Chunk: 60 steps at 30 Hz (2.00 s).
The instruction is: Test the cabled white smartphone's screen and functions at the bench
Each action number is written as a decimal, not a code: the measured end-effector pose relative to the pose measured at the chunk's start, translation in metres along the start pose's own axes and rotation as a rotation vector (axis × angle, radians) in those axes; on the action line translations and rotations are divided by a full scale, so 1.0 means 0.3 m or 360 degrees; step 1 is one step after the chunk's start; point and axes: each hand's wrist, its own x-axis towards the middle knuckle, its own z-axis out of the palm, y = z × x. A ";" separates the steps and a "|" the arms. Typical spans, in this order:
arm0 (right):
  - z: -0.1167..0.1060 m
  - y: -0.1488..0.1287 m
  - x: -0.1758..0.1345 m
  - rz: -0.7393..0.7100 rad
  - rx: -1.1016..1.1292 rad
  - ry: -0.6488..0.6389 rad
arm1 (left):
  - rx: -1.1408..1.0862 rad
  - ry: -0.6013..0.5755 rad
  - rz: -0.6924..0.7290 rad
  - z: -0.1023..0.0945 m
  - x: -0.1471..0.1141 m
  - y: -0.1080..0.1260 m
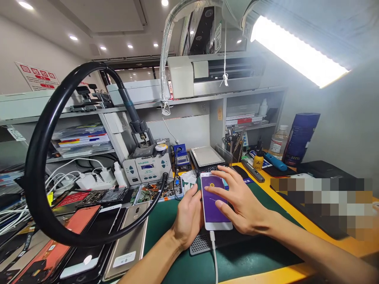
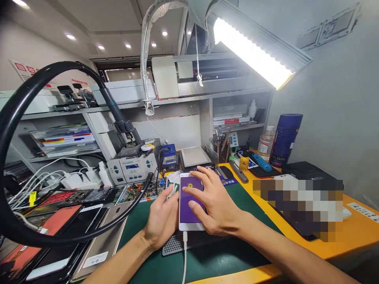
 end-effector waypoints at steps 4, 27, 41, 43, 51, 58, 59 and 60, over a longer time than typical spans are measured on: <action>-0.006 -0.005 0.004 0.0022 -0.0035 0.0055 | -0.0008 -0.0024 0.0016 0.002 -0.002 -0.006; -0.020 0.030 0.004 0.0139 0.0015 0.0286 | -0.0032 -0.0060 0.0006 -0.002 0.000 -0.010; -0.038 0.018 0.000 -0.0186 0.0265 0.0184 | -0.0087 -0.0047 -0.0003 -0.005 -0.004 0.001; -0.040 0.012 -0.001 -0.0231 0.0307 0.0138 | -0.0086 -0.0043 0.0004 -0.005 -0.004 0.003; -0.034 0.003 -0.003 -0.0262 0.0380 0.0051 | -0.0087 -0.0040 -0.0003 -0.006 0.003 0.009; -0.032 0.023 -0.004 -0.0176 0.0293 0.0159 | -0.0100 -0.0028 -0.0001 -0.005 -0.002 0.007; -0.032 0.031 -0.004 -0.0151 0.0269 0.0189 | -0.0098 -0.0026 0.0001 -0.005 -0.003 0.007; -0.032 0.039 -0.004 -0.0128 0.0249 0.0217 | -0.0094 -0.0024 0.0004 -0.005 -0.003 0.007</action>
